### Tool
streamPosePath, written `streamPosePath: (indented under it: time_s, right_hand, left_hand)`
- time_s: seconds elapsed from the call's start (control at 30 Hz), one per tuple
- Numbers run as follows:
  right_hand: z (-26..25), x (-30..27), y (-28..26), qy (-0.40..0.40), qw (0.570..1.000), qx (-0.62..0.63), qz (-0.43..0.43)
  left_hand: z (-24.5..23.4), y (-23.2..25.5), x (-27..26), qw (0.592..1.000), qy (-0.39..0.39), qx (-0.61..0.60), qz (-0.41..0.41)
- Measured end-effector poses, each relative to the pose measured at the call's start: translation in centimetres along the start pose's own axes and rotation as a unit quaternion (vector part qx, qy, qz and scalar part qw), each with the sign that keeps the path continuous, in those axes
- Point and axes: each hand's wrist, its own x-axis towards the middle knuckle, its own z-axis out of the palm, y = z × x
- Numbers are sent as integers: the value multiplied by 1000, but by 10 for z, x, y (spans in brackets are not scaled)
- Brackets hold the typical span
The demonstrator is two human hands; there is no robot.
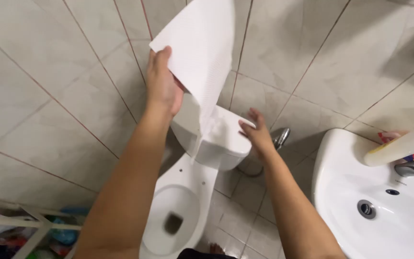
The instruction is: Cleaning a tiered bathroom storage shelf and organizing toiletries using paper towels.
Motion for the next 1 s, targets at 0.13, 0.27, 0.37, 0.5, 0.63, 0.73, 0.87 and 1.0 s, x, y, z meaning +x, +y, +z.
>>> streamPosePath:
  time_s: [0.13,0.27,0.37,0.5,0.63,0.73,0.87,1.0]
  right_hand:
    - [23,-3,-61,9,990,-65,-124]
    - [47,-9,-101,-109,978,-90,-155]
    - [68,-10,-91,-222,971,-34,-82]
    - [89,-16,-59,-247,966,53,47]
    - [102,-37,-82,-236,961,132,48]
    - [106,-47,-108,-242,965,98,35]
    - [108,-69,-158,-216,975,-48,-36]
    - [129,-110,-231,-200,948,-244,-43]
  left_hand:
    - [14,55,-12,1000,-4,-11,-27]
    - [3,84,-15,997,9,0,-79]
    - [-27,94,-5,995,27,27,-91]
    - [-70,107,4,994,-5,0,-111]
    - [-111,123,-13,994,22,-32,-101]
    - [-118,139,-38,990,101,4,-98]
    - [-152,139,-45,966,166,192,-56]
    - [-188,102,-43,701,115,698,91]
